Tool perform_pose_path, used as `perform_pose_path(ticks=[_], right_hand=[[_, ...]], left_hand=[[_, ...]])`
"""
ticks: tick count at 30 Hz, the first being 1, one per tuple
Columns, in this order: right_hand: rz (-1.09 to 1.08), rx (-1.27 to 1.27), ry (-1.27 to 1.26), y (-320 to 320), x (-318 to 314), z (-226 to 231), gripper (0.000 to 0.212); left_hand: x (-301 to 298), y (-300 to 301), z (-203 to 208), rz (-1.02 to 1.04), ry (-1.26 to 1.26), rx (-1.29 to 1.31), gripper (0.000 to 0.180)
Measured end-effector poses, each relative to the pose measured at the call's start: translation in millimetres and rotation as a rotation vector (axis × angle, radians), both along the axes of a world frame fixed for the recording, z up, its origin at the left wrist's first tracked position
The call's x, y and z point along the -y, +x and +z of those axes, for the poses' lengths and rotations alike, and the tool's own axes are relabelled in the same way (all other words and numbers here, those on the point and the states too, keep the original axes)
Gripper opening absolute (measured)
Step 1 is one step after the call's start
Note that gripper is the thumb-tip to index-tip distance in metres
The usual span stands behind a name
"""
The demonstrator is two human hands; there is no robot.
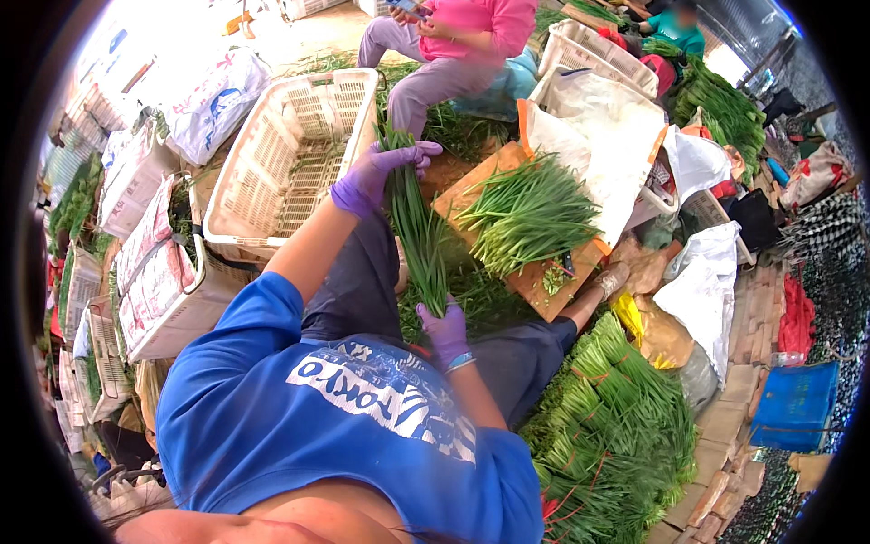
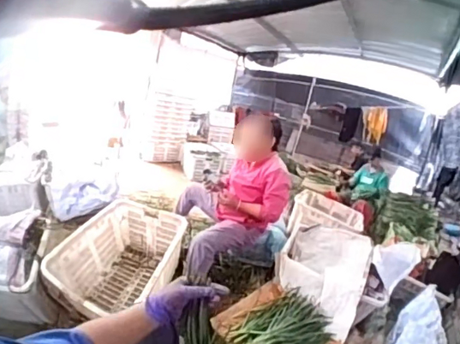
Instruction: The person sorts bundles of green onions by hand, trimming them with a knife, and placing the sorted bunches into plastic crates while sitting on a floor covered in loose green leaves.
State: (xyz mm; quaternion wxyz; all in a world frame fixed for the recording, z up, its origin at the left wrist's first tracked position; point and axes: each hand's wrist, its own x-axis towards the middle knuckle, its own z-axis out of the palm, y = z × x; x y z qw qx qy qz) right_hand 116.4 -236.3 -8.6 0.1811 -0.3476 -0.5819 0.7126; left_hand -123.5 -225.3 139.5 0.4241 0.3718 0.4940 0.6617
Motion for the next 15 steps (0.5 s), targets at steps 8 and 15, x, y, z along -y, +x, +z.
perform_pose_path(ticks=[8,15], right_hand=[[0.040,-0.028,-0.033,-11.2,0.3,4.4,0.036],[-0.025,-0.119,-0.140,-10.5,-5.2,-3.7,0.034]], left_hand=[[-14.7,-45.8,-39.2,-0.163,0.014,0.409,0.017],[-25.9,-16.3,-6.1,0.089,0.078,0.300,0.026]])
